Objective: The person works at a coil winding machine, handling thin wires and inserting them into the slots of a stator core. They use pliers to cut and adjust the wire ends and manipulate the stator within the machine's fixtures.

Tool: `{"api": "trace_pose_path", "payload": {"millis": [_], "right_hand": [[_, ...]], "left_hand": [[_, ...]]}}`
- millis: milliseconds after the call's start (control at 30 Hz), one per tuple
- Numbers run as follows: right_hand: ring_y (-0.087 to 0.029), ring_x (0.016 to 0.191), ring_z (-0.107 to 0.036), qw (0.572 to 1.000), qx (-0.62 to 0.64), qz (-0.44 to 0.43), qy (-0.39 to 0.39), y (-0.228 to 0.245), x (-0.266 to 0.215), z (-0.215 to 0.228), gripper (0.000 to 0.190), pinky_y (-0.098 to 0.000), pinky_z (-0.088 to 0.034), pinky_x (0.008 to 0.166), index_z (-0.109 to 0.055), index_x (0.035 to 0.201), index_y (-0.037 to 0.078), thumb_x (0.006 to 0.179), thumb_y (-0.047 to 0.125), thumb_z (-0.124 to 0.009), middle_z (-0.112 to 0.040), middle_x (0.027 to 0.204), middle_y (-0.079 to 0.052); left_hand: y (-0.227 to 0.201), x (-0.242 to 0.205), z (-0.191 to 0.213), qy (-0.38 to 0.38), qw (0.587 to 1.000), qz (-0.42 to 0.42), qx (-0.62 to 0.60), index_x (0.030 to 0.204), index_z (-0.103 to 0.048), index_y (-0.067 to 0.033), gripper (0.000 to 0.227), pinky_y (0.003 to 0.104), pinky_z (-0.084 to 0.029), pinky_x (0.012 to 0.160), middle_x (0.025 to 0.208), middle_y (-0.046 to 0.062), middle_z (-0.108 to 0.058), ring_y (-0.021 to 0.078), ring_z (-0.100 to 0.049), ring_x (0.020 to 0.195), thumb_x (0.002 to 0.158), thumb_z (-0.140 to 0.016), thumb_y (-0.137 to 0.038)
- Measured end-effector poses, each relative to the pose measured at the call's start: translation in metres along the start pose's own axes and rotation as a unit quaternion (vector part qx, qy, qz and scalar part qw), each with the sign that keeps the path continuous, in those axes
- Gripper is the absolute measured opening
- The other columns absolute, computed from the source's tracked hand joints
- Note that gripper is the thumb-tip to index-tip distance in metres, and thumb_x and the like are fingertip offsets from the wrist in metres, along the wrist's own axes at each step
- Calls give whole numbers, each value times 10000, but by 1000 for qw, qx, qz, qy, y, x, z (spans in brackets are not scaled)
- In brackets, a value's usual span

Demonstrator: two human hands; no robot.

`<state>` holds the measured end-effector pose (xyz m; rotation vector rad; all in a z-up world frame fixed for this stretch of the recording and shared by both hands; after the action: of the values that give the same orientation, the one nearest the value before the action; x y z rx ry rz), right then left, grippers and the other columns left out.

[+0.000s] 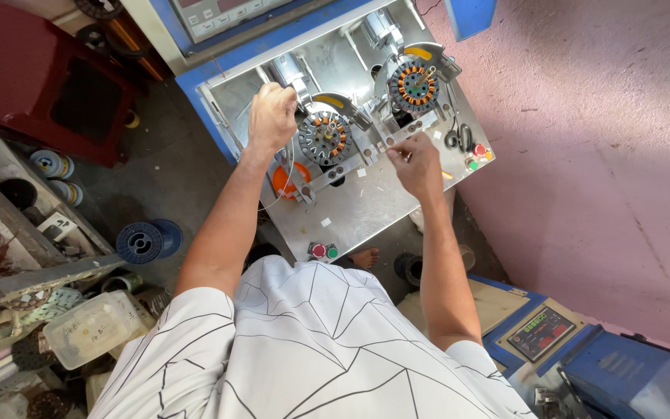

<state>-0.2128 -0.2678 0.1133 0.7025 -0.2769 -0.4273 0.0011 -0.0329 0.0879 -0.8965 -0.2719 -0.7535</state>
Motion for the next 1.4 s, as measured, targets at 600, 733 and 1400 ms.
{"api": "trace_pose_path", "payload": {"millis": [600,733,1400], "right_hand": [[-90,633,-663,983,-101,-98,-118,-32,80,169,67,-249,-503,534,-790,1006,116,1018,134,-727,-756,846,-40],[-101,661,-693,977,-118,-96,-152,-49,85,189,48,-220,-519,545,-782,1004,87,1016,109,-741,-754,837,-52],[-33,499,-596,925,-7,-184,-332,-91,187,13,127,-173,-471,396,-641,794,124,892,45,-659,-666,701,3]], "left_hand": [[22,-1,7,17,994,102,-47,851,-701,-55,71,458,-509,829,840,130,-668,334,-633,939,868,-693,-123],[27,-4,2,-2,993,108,-45,848,-700,-58,72,461,-504,835,842,128,-671,338,-627,958,872,-698,-126],[68,18,-6,-112,877,323,-338,912,-772,-8,138,295,-524,789,867,56,-770,135,-682,819,865,-682,-101]]}}
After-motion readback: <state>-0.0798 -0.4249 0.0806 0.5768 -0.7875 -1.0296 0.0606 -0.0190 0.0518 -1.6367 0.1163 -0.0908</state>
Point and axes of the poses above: each hand's wrist, its own x-axis towards the middle knuckle, its own z-axis out of the back of the hand, y = z × x, the point moved 5 cm from there along x, towards the middle knuckle
